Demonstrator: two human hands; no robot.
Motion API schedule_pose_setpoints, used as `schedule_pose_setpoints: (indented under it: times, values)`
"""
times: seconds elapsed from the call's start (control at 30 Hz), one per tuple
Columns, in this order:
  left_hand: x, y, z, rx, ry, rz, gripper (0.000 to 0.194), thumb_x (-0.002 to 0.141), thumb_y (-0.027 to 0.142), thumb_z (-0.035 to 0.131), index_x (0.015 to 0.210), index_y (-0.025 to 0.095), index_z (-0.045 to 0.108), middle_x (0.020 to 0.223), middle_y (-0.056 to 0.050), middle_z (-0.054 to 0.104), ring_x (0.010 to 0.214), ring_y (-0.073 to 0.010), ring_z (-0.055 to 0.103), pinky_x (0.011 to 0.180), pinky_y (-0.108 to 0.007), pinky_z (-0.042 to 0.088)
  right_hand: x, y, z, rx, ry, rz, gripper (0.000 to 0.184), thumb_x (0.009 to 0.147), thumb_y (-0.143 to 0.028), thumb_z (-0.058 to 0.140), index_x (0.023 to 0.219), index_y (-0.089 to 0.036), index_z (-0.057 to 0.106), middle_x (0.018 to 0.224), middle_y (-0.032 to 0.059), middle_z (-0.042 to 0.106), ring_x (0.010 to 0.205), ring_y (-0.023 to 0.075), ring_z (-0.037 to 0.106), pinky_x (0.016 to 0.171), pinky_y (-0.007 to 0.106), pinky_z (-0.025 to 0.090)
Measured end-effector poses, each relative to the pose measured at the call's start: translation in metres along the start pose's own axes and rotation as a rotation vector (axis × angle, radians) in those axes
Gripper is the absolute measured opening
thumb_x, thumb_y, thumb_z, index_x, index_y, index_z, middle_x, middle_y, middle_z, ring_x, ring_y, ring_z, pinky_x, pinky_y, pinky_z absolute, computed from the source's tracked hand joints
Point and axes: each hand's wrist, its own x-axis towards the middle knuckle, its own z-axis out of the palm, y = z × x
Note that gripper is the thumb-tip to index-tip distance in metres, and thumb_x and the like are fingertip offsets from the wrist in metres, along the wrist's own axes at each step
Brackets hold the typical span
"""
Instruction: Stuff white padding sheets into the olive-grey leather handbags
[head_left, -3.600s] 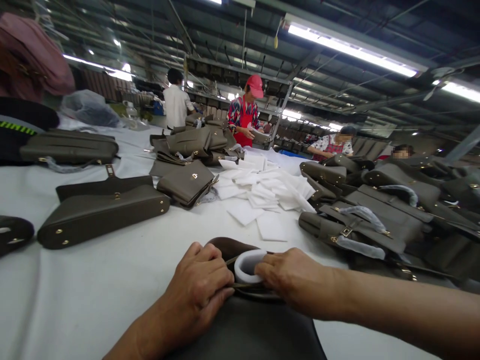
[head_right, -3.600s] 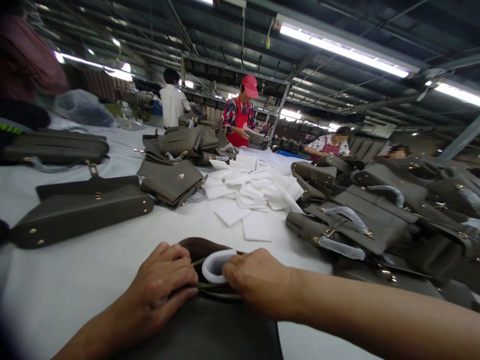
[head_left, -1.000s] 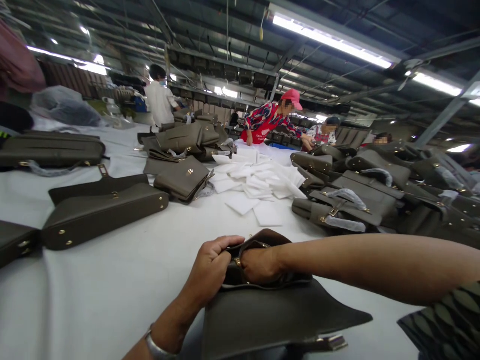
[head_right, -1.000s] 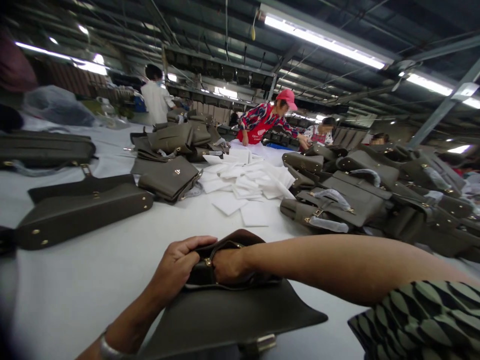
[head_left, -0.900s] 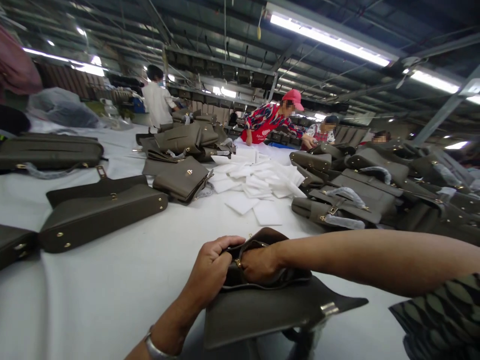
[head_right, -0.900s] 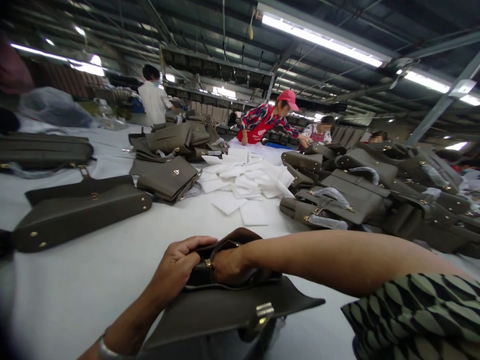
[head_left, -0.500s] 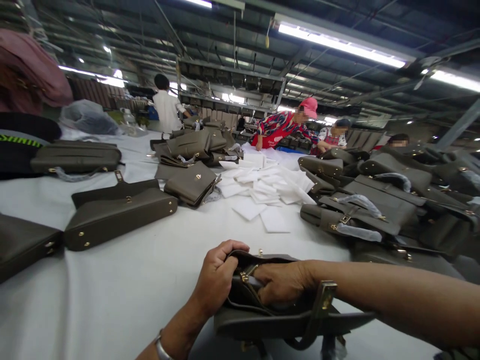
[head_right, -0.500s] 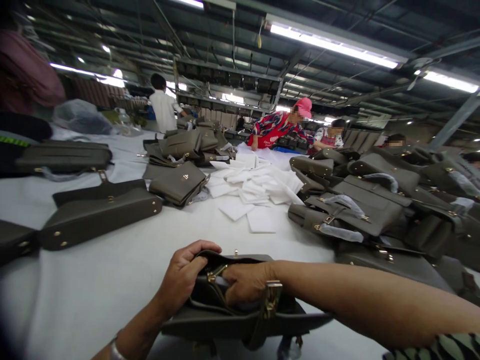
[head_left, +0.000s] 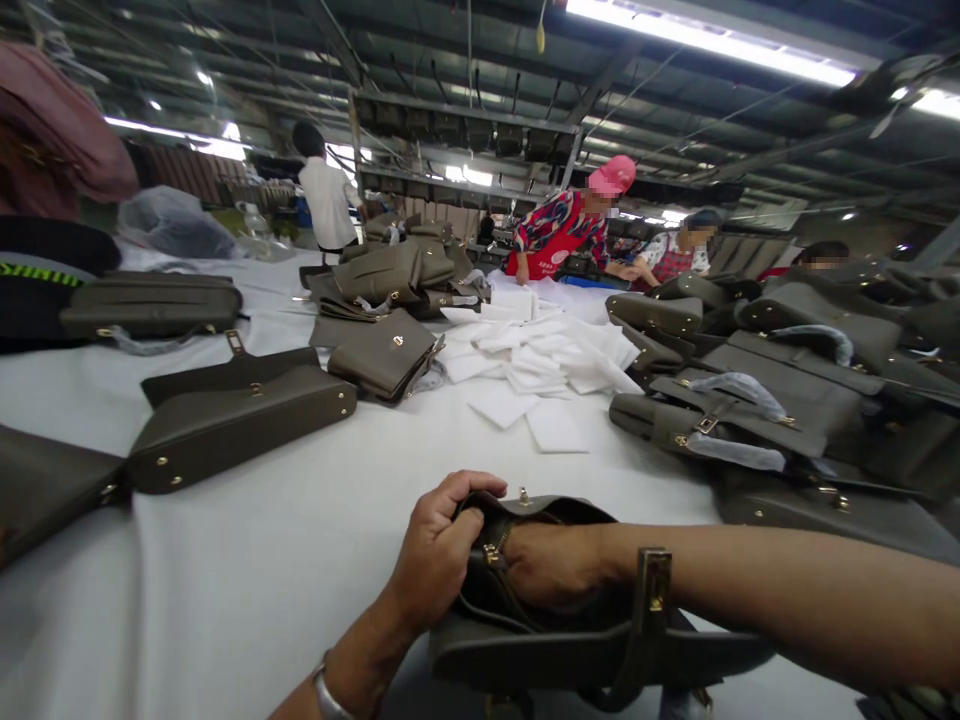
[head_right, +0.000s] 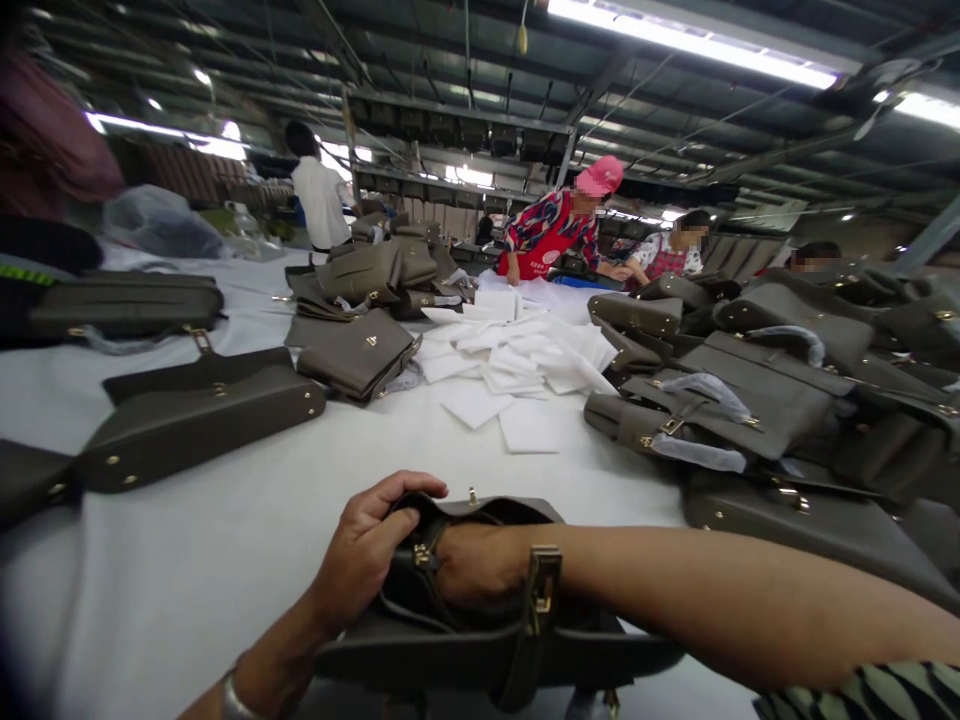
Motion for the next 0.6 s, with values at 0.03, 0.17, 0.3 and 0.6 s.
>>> schedule_pose_setpoints:
  times: [0.03, 0.17, 0.3, 0.6]
  values:
    - [0.0, 0.0, -0.001, 0.014, -0.003, -0.01, 0.029, 0.075, 0.017, 0.045, 0.092, 0.021, 0.068, 0.095, 0.0, 0.068, 0.094, -0.0167, 0.06, 0.085, -0.025, 0.042, -0.003, -0.003, -0.005, -0.031, -0.015, 0.03, 0.015, 0.076, -0.004, 0.047, 0.067, -0.016, 0.043, 0.062, -0.0029, 0.042, 0.056, 0.0086, 0.036, 0.051, 0.023, 0.029]
    - [0.001, 0.0, -0.008, 0.075, -0.004, -0.043, 0.033, 0.071, 0.016, 0.04, 0.088, 0.021, 0.067, 0.089, 0.001, 0.068, 0.088, -0.0173, 0.061, 0.081, -0.026, 0.043, -0.033, -0.009, -0.028, -0.162, -0.055, 0.064, 0.014, 0.087, -0.026, 0.048, 0.084, -0.014, 0.055, 0.073, 0.0003, 0.054, 0.058, 0.0105, 0.044, 0.052, 0.023, 0.033]
    - [0.001, -0.001, -0.009, 0.093, 0.017, -0.062, 0.032, 0.071, 0.017, 0.039, 0.086, 0.021, 0.067, 0.087, 0.001, 0.069, 0.089, -0.0177, 0.061, 0.081, -0.026, 0.044, -0.07, -0.001, -0.031, -0.476, -0.002, -0.09, 0.029, 0.089, -0.032, 0.05, 0.109, -0.012, 0.056, 0.091, 0.0094, 0.064, 0.07, 0.0174, 0.056, 0.059, 0.027, 0.04]
    - [0.0, -0.005, -0.011, 0.18, 0.064, -0.074, 0.032, 0.073, 0.021, 0.039, 0.087, 0.023, 0.067, 0.089, 0.002, 0.069, 0.088, -0.0175, 0.062, 0.078, -0.026, 0.045, -0.086, 0.045, -0.007, -1.1, 0.388, -0.402, 0.047, 0.091, -0.017, 0.04, 0.133, 0.004, 0.038, 0.083, 0.0118, 0.061, 0.07, 0.0221, 0.05, 0.062, 0.036, 0.039]
